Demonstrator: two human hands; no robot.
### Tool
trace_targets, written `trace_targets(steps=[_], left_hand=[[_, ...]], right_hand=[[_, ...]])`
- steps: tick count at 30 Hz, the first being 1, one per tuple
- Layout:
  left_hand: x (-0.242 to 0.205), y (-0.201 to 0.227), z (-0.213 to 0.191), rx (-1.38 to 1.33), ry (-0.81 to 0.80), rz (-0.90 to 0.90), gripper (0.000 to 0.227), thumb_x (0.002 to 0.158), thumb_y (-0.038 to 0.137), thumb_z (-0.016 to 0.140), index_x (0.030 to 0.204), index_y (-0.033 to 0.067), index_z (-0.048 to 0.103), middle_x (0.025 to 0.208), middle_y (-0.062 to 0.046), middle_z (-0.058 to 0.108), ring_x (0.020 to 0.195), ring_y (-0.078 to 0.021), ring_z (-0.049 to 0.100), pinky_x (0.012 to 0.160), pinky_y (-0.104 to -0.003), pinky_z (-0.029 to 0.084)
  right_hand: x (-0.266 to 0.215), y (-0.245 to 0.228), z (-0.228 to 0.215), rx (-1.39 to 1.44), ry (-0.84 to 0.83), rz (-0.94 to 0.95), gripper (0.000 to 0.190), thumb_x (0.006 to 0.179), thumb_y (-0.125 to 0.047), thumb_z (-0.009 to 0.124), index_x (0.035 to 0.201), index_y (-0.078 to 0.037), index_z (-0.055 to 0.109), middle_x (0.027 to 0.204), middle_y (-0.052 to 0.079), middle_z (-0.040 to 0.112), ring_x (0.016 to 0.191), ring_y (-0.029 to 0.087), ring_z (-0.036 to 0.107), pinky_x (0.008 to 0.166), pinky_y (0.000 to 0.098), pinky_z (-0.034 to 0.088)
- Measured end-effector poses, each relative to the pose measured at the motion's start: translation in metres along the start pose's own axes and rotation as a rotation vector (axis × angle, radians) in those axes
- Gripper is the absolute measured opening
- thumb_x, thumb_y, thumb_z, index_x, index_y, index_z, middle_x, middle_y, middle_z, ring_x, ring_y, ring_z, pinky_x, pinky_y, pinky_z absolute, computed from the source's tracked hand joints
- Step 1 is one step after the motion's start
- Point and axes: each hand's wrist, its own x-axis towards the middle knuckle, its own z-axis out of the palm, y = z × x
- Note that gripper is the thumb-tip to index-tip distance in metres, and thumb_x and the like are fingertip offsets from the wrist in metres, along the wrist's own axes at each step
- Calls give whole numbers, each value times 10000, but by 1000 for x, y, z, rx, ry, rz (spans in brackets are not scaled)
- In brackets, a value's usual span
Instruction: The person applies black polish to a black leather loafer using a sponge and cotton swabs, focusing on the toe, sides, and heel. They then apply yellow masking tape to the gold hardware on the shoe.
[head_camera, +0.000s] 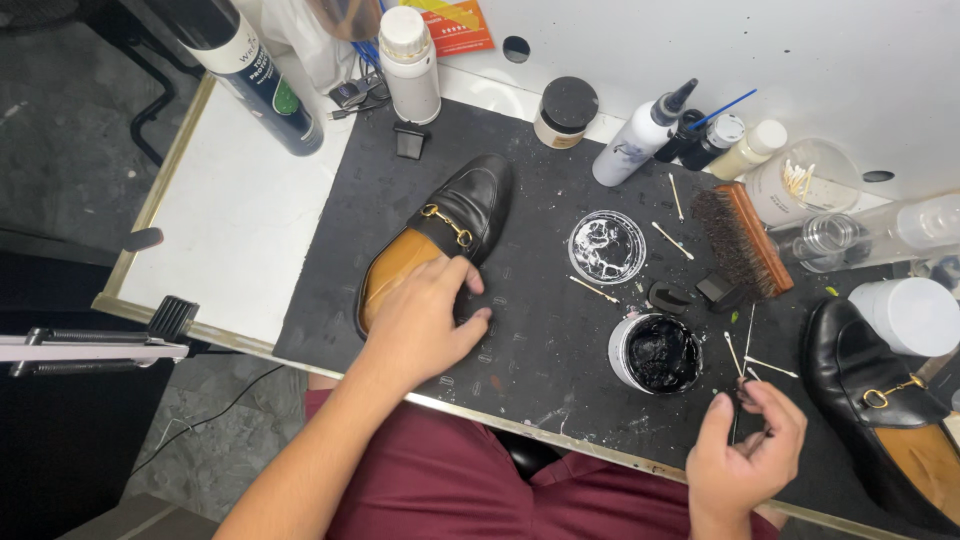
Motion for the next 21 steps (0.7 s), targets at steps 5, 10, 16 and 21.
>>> trace_targets(steps=[5,10,16,21], left_hand=[[28,-22,-6,-697,-149,-105,520,775,325,803,1156,55,575,1024,-163,652,895,-260,657,750,-364,534],[6,-48,-14,-1900,-397,-55,615,931,460,654,1339,35,478,1268,-256,613,1077,-342,677,850,-428,561],[-42,-39,-14,-2310,-344,-190,639,884,575,564,1235,48,472,1294,-298,598,1140,-418,665,978,-526,566],[-50,-34,2,-2430,-291,-172,617,927,592,536,1213,44,532,1273,-308,605,1128,-423,650,968,-526,548]], right_hand=[[-33,-29,23,412,2,-15,337,930,138,609,1228,30,495,1189,203,596,956,190,637,819,240,564],[-43,-58,50,584,-212,-138,509,801,119,679,1239,8,443,1223,236,571,1073,251,619,919,338,575],[-27,-87,74,812,-322,-54,594,858,-21,693,1368,-10,389,1435,234,482,1244,258,562,1124,435,474],[-22,-114,76,831,-446,-31,612,942,-191,642,1454,51,409,1510,249,434,1386,314,494,1220,460,399]])
